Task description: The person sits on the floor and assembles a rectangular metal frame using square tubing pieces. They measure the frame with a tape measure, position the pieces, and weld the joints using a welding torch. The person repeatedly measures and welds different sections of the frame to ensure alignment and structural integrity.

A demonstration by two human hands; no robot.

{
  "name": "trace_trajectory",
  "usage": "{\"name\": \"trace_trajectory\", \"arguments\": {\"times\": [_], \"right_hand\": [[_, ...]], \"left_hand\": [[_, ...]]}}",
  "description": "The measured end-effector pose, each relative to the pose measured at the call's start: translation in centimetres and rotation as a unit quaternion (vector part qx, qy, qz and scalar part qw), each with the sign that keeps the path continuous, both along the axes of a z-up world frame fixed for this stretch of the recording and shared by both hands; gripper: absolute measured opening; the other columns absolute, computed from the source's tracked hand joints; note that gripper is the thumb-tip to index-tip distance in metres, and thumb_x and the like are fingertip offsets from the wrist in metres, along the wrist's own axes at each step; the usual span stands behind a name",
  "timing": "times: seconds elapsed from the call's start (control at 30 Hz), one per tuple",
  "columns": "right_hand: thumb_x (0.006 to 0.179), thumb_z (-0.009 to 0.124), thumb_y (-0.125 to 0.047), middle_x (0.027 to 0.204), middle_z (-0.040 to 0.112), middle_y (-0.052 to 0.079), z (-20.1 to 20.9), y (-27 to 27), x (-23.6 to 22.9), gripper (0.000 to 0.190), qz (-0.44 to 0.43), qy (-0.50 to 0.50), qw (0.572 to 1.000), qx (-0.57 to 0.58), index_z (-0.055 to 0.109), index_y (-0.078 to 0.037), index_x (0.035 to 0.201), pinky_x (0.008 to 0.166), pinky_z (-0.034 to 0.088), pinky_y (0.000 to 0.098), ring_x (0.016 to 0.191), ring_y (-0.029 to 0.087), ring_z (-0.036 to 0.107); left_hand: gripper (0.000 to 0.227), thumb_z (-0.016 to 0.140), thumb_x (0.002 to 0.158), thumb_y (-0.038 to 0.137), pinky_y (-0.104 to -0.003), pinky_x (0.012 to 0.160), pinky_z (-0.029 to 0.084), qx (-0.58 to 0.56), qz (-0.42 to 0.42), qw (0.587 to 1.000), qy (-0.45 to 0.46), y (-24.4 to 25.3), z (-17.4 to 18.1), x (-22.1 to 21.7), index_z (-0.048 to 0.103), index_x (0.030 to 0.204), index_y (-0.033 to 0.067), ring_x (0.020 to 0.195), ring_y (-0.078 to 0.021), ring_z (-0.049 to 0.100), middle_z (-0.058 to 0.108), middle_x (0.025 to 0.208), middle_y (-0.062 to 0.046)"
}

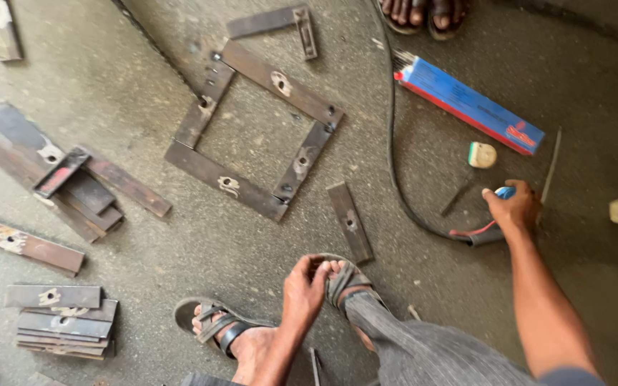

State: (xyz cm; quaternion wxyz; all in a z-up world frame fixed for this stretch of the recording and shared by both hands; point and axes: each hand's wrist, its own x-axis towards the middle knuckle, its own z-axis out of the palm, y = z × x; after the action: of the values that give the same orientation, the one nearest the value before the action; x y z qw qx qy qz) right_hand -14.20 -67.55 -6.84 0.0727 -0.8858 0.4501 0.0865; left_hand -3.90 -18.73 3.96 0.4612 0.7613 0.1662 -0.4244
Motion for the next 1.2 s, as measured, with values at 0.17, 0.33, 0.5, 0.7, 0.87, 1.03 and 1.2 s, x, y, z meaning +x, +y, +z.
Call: {"name": "trace_trajectory", "arguments": {"times": [0.17, 0.33, 0.5, 0.7, 0.87, 1.03, 1.2], "right_hand": [[0.079, 0.089, -0.051, 0.090, 0.072, 0.015, 5.4, 9.1, 6.9, 0.059, 0.046, -0.037, 0.974, 0.217, 0.070, -0.004, 0.108, 0.081, 0.057, 0.0411, 0.085, 0.027, 0.073], [0.073, 0.090, -0.026, 0.088, 0.071, 0.004, 6.4, 25.6, 10.8, 0.038, 0.131, -0.047, 0.865, 0.482, 0.071, -0.006, 0.098, 0.063, 0.055, 0.0314, 0.076, 0.013, 0.064], [0.089, 0.071, -0.022, 0.093, 0.071, 0.005, 8.2, 32.8, 11.2, 0.028, 0.060, -0.001, 0.699, 0.712, 0.066, -0.006, 0.111, 0.062, 0.055, 0.0290, 0.076, 0.011, 0.066], [0.091, 0.068, -0.027, 0.082, 0.072, 0.007, 7.3, 33.1, 12.7, 0.040, -0.060, 0.156, 0.644, 0.746, 0.070, -0.001, 0.121, 0.053, 0.051, 0.0265, 0.060, 0.012, 0.063], [0.091, 0.077, -0.026, 0.072, 0.062, 0.005, 6.4, 32.6, 13.6, 0.033, 0.013, 0.215, 0.602, 0.769, 0.071, 0.002, 0.107, 0.047, 0.043, 0.0246, 0.057, 0.010, 0.054], [0.082, 0.077, -0.011, 0.074, 0.063, 0.009, 7.7, 31.2, 21.8, 0.017, 0.093, 0.137, 0.693, 0.702, 0.071, -0.001, 0.095, 0.046, 0.044, 0.0276, 0.057, 0.014, 0.054], [0.107, 0.068, -0.010, 0.087, 0.063, 0.008, 8.1, 25.9, 33.3, 0.010, -0.036, -0.189, 0.702, 0.685, 0.064, -0.002, 0.110, 0.053, 0.050, 0.0264, 0.063, 0.013, 0.058]], "left_hand": [[0.038, 0.072, 0.091, 0.023, -0.034, 0.086, 0.060, -0.053, 0.073, 0.992, -0.084, -1.8, -0.4, -0.8, 0.067, 0.123, 0.0026, 0.100, -0.0227, 0.077, 0.078, 0.109, -0.016], [0.076, 0.077, 0.089, 0.033, -0.042, 0.101, 0.049, -0.045, 0.075, 0.990, -0.109, -4.9, 1.1, 0.0, 0.042, 0.151, 0.0050, 0.125, -0.0332, 0.058, 0.054, 0.142, -0.022], [0.091, 0.079, 0.084, 0.043, -0.044, 0.100, 0.051, 0.075, 0.108, 0.982, -0.136, -2.3, 0.7, 0.8, 0.034, 0.154, 0.0065, 0.119, -0.0346, 0.060, 0.054, 0.132, -0.023], [0.113, 0.078, 0.087, 0.050, -0.048, 0.088, 0.053, 0.055, -0.002, 0.978, -0.202, 1.0, 1.4, 0.1, 0.009, 0.164, 0.0056, 0.109, -0.0409, 0.062, 0.052, 0.128, -0.024], [0.099, 0.075, 0.089, 0.042, -0.049, 0.085, 0.053, 0.042, -0.029, 0.977, -0.205, 2.0, 1.7, -0.9, 0.017, 0.161, 0.0074, 0.104, -0.0414, 0.064, 0.055, 0.124, -0.024], [0.036, 0.070, 0.094, 0.030, -0.044, 0.086, 0.054, 0.128, 0.040, 0.965, -0.225, 5.1, -0.6, -4.8, 0.064, 0.120, 0.0068, 0.101, -0.0343, 0.067, 0.068, 0.108, -0.017], [0.027, 0.065, 0.094, 0.030, -0.043, 0.087, 0.052, 0.229, 0.125, 0.952, -0.160, 9.7, -4.3, -10.6, 0.070, 0.104, 0.0057, 0.099, -0.0339, 0.066, 0.069, 0.105, -0.015]]}}
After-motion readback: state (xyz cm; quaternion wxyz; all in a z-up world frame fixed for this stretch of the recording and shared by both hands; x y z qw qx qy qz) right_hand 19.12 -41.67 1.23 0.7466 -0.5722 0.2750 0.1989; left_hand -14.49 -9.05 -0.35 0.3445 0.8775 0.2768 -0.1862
